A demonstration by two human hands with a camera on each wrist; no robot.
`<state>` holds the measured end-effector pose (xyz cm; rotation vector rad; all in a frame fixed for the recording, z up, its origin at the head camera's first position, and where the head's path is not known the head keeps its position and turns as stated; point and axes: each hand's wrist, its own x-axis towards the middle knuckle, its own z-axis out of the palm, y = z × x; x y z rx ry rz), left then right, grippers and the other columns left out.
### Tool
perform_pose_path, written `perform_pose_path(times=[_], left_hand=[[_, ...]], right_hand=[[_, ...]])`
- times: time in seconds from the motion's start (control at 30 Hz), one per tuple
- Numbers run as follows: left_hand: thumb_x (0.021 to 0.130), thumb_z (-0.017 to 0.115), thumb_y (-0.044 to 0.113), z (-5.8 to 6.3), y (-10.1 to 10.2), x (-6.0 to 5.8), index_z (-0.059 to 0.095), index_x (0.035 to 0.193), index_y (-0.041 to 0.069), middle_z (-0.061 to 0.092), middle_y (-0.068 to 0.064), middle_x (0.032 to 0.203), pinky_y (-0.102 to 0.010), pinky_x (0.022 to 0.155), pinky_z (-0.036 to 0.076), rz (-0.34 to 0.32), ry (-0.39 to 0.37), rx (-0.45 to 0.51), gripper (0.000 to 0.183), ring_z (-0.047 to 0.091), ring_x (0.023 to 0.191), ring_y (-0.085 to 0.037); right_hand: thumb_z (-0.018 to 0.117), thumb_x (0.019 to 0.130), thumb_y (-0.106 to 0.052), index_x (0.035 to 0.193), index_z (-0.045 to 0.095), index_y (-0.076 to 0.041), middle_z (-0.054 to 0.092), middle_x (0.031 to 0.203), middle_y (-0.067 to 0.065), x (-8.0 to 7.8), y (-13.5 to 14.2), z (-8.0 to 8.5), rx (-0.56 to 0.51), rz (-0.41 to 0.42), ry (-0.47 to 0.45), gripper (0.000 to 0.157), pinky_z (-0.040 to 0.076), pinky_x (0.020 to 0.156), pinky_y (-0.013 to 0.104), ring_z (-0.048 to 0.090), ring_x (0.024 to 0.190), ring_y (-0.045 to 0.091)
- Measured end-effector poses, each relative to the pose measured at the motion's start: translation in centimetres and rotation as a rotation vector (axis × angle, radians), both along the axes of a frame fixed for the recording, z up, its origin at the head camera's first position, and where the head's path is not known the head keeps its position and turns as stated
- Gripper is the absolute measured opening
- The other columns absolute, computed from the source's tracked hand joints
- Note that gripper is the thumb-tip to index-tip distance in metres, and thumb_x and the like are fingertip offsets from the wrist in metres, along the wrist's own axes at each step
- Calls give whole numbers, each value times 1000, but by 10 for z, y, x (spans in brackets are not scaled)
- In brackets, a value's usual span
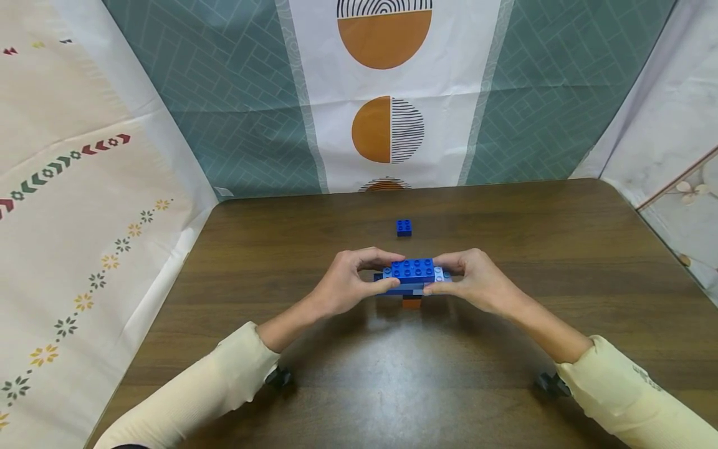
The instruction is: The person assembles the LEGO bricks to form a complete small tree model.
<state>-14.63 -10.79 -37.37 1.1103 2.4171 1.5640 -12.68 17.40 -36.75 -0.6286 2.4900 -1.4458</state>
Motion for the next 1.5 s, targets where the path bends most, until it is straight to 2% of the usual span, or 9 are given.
perform_pose_path(times=[0.1, 0.27, 0.4, 0.5, 0.73, 1.0, 1.5], left_hand=[[96, 82, 13, -1, 0, 0, 75, 131, 11, 75, -1, 124, -38, 99, 59, -2, 17, 3, 36, 72, 110, -13], [96, 83, 14, 0, 1, 1, 75, 131, 11, 75, 0, 120, -38, 97, 60, -2, 41, -9, 36, 72, 107, -12], [96, 83, 13, 0, 1, 0, 75, 131, 11, 75, 0, 119, -37, 97, 60, 5, 41, -22, 36, 72, 108, -11], [96, 82, 13, 1, 1, 0, 75, 131, 11, 75, 0, 119, -38, 97, 60, 5, 41, -24, 36, 71, 108, -11], [96, 82, 11, 0, 2, 0, 75, 131, 10, 75, 0, 119, -42, 97, 60, -3, 41, -6, 36, 72, 108, -11], [96, 82, 12, -2, 1, 0, 75, 131, 10, 75, -1, 120, -44, 97, 60, -3, 35, 6, 36, 72, 109, -13], [97, 81, 12, -6, 2, 1, 74, 131, 10, 74, 1, 121, -44, 99, 59, -1, 19, 22, 35, 72, 109, -11]], right_hand=[[86, 92, -21, 134, 69, 6, 75, 122, 18, 1, 0, -2, 7, 3, 13, 53, 60, 86, 29, 74, 100, 23], [85, 93, -18, 141, 67, -2, 70, 135, 17, 1, 0, -3, -44, -8, 73, 53, 59, 97, 42, 71, 120, 33], [80, 97, -14, 141, 69, -7, 70, 139, 10, 2, -1, -1, -162, -12, 80, 46, 59, 97, 35, 68, 126, 29], [78, 98, -12, 138, 72, -9, 73, 134, 7, 3, 0, 0, -204, -11, 63, 40, 59, 93, 27, 71, 121, 24], [79, 98, -14, 132, 77, -11, 76, 126, 7, 2, 0, 2, -153, -27, 76, 34, 61, 89, 27, 74, 113, 21], [81, 97, -16, 130, 78, -12, 77, 124, 7, 2, -1, 3, -130, -35, 63, 33, 61, 89, 27, 73, 115, 26], [81, 97, -19, 127, 79, -13, 77, 122, 6, 2, 0, 4, -114, -34, 58, 31, 61, 88, 28, 74, 112, 23]])
